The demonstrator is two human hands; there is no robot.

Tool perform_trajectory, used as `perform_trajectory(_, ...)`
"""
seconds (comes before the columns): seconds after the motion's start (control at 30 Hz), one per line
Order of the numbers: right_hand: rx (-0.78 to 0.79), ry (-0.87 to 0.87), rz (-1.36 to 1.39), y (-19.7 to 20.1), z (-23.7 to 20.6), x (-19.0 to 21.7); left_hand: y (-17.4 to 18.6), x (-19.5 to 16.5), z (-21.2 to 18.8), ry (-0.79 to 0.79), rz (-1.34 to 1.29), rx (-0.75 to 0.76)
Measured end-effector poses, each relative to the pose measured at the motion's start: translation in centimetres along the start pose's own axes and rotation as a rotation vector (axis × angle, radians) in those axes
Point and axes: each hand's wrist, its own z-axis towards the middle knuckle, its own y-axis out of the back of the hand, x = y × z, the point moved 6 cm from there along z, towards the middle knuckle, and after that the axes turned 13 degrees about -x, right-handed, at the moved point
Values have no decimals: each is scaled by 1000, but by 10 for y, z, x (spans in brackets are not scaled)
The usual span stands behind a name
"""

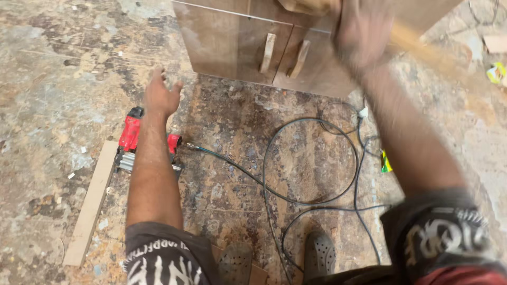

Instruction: The person fits a thin wooden strip to the front edge of a cabinet, then uses an angle grinder with a sanding disc to smooth the strip. The person holds the strip with one hand and operates the grinder with the other, moving along the length of the strip.

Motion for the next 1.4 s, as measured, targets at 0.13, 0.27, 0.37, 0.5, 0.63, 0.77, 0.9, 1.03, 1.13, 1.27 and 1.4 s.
perform_trajectory(0.13, 318, -627, 272, -11, -67, 17, 7, -41, 11, 36, -346, 1)
perform_trajectory(0.27, 449, -1030, 647, -22, -112, 37, -5, -91, 4, -5, -540, 127)
perform_trajectory(0.37, 418, -1068, 769, -21, -118, 55, -20, -131, -10, 151, -855, 377)
perform_trajectory(0.5, 444, -881, 817, -12, -113, 82, -24, -167, -21, 101, -990, 349)
perform_trajectory(0.63, 421, -914, 1092, -12, -111, 92, -14, -166, -21, -12, -1038, 197)
perform_trajectory(0.77, 459, -933, 1176, -14, -111, 91, -9, -157, -20, -29, -918, 160)
perform_trajectory(0.9, 504, -860, 1234, -11, -111, 93, -4, -160, -25, -61, -870, 146)
perform_trajectory(1.03, 556, -878, 1306, -13, -113, 95, -2, -163, -27, -33, -896, 194)
perform_trajectory(1.13, 614, -1068, 1407, -17, -121, 100, -5, -164, -28, 50, -991, 253)
perform_trajectory(1.27, 671, -1299, 1468, -18, -129, 108, -11, -168, -34, 113, -1046, 274)
perform_trajectory(1.4, 729, -1304, 1467, -17, -124, 114, -3, -168, -35, -13, -911, 112)
